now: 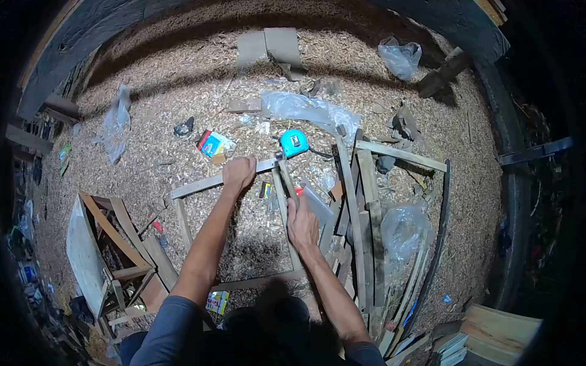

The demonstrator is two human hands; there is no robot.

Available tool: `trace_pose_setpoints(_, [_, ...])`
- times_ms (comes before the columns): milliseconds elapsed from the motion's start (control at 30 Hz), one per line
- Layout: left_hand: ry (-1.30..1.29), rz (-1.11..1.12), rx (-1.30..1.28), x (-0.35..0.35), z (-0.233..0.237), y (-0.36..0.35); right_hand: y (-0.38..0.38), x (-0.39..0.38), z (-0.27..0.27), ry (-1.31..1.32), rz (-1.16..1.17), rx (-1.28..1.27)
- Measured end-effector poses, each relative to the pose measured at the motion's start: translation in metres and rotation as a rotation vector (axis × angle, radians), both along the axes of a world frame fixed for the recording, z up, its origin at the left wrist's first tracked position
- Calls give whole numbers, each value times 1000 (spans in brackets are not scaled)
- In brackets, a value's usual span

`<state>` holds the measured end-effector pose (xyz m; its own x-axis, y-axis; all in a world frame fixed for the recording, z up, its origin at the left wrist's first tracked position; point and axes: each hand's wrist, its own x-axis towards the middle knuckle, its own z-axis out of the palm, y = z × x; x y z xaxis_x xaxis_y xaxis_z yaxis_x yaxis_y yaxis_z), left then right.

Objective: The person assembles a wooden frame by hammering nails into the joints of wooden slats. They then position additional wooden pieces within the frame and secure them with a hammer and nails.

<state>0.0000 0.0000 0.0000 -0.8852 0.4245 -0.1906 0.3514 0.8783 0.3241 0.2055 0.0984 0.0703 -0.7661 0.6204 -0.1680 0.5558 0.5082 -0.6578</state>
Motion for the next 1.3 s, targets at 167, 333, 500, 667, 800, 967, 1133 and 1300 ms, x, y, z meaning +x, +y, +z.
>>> trace_pose_setpoints(167, [19,9,9,1,-4,2,-3,4,-12,98,46,89])
trace_pose_setpoints(333, [-9,-15,26,-2,-5,1,12,-6,0,-115,161,106])
trace_pose_setpoints(500, [-36,-5,-6,0,-1,1,4,-2,-2,194,73,18])
trace_pose_setpoints(667, [-46,-32,5,-6,-14,3,11,-7,2,-119,178,186])
trace_pose_setpoints(800, [-39,-1,3,-4,-3,2,10,-12,30,150,91,131])
trace_pose_setpoints(967, [-15,8,34,-1,-5,2,25,-17,-6,-152,186,218])
trace_pose_setpoints(1133, [-17,-24,-45,-1,-6,2,15,-14,30,191,84,84])
trace_pose_setpoints(1300, [12,-36,-7,-4,-3,2,34,-11,-21,-97,139,218])
